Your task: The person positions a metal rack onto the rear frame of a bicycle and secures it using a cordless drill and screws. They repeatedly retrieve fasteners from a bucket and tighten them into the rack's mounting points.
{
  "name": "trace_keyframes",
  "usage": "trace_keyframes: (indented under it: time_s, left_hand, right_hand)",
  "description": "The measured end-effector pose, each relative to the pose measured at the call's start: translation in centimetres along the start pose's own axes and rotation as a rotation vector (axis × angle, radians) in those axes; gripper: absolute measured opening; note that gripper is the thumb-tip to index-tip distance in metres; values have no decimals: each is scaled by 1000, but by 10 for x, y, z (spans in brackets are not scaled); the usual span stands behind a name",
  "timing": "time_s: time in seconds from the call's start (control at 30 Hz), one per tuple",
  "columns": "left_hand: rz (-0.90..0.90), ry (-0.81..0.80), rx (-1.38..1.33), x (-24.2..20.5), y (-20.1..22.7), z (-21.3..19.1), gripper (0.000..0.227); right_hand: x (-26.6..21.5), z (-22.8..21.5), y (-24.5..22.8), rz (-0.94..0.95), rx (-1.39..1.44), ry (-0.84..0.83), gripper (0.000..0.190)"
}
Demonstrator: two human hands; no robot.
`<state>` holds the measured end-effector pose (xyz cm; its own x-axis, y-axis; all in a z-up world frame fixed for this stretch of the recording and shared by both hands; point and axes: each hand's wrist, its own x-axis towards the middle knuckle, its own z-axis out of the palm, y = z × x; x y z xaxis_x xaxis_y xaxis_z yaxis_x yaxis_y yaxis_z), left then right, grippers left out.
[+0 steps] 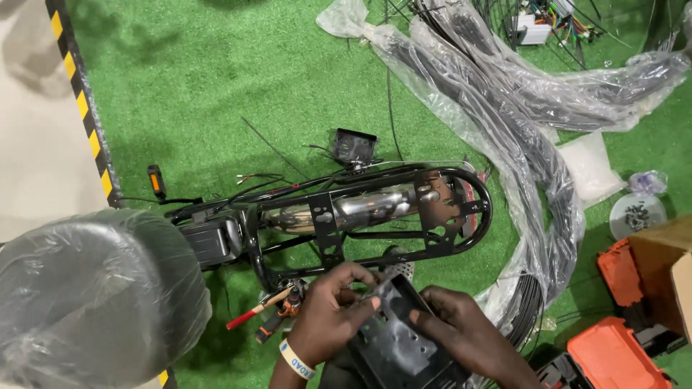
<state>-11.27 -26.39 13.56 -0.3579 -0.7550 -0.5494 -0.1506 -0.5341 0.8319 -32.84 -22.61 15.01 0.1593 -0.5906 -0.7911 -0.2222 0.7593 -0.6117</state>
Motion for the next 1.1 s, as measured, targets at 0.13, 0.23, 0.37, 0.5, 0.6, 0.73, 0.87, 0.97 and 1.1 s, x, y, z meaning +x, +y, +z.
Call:
trace_keyframes:
  time_s: [0.13,0.23,0.37,0.5,0.6,0.73,0.87,0.97,1.1]
  left_hand:
    - [65,-90,41,17,16,9,20]
    - [265,-19,223,46,21,14,10]
    - [322,-8,474,106,1,26,9]
    - [-20,-316,271,152,-14,54,33]
    - [42,-254,438,162,-24,59,23]
    - [146,-142,696,172,-31,55,9]
    - [237,-16,898,148,-10,47,7]
    - [245,55,865,116,17,39,15]
    - [456,208,703,68,32,30,19]
  right_hand:
    - [6,-1,36,-22,-32,-25,35]
    - [14,-8,77,67,-131,-88,18]
    - [27,-9,91,330,71,100,27]
    - [48,7,107,273,479,445,15]
    - [68,18,112,283,560,601,11]
    - [86,41,122,206,733,660,7]
    - [93,56,131,187,692,750,11]
    - [102,61,140,143,714,785,17]
    - [103,73,125,92,591,827,21]
